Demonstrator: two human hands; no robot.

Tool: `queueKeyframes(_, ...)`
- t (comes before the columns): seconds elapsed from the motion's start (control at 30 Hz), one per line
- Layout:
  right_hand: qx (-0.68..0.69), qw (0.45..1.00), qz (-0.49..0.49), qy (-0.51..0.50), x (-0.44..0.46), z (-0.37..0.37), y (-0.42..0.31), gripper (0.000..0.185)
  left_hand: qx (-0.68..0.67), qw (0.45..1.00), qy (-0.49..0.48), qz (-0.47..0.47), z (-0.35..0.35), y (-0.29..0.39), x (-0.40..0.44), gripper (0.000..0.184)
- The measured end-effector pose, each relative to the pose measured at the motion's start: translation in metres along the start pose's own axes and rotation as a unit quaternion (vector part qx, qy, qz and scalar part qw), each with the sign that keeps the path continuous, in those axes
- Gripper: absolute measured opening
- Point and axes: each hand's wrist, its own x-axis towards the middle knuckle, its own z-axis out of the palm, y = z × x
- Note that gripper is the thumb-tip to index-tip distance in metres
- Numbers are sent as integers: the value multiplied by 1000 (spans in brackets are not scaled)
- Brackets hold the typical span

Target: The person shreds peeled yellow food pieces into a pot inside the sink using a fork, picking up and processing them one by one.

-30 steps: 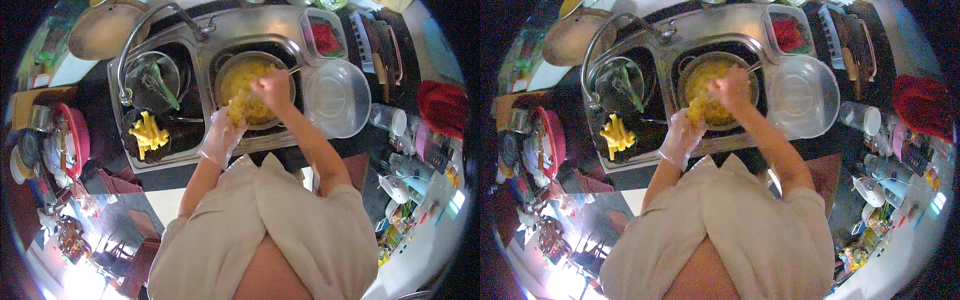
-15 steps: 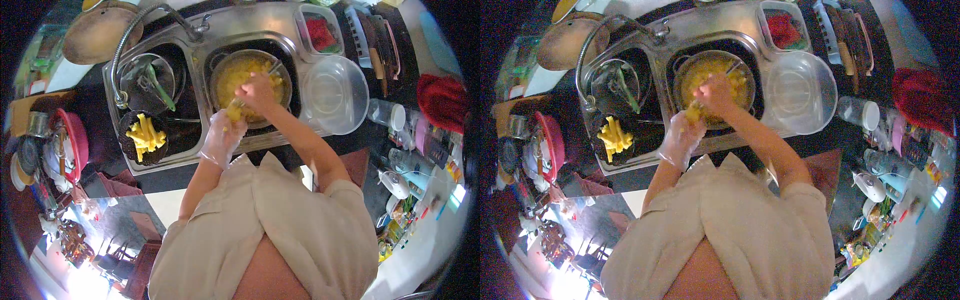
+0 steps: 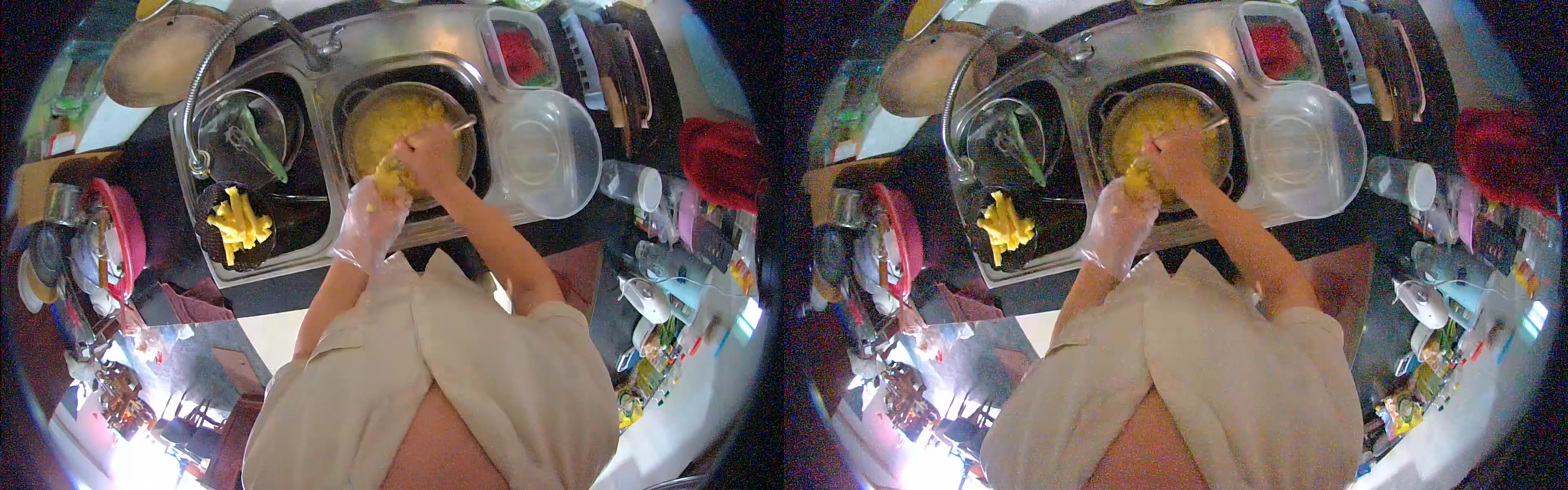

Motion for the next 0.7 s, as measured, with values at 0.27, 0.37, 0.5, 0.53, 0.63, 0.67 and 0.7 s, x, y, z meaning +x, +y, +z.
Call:
queueKeyframes(0.27, 74, 969, 159, -173, -31, -43, -22, 31, 109, 992, 21, 52, -1, 8, -2, 14)
queueKeyframes(0.37, 169, 951, 182, -186, -39, -62, -31, 27, 68, 995, 9, 77, 0, -42, 10, 18)
queueKeyframes(0.5, 162, 952, 205, -157, -40, -69, -43, 25, -405, 909, -55, -77, 4, -58, 19, 16)
queueKeyframes(0.53, 172, 954, 204, -139, -40, -70, -44, 25, -406, 909, -53, -77, 6, -57, 18, 17)
queueKeyframes(0.63, 160, 959, 175, -157, -48, -52, -37, 25, -527, 837, -43, -143, 12, -30, 10, 17)
queueKeyframes(0.67, 159, 959, 173, -156, -49, -48, -37, 25, -527, 837, -43, -141, 12, -30, 8, 17)
queueKeyframes(0.7, 126, 964, 169, -160, -49, -45, -38, 22, -563, 814, -49, -132, 12, -31, 6, 19)
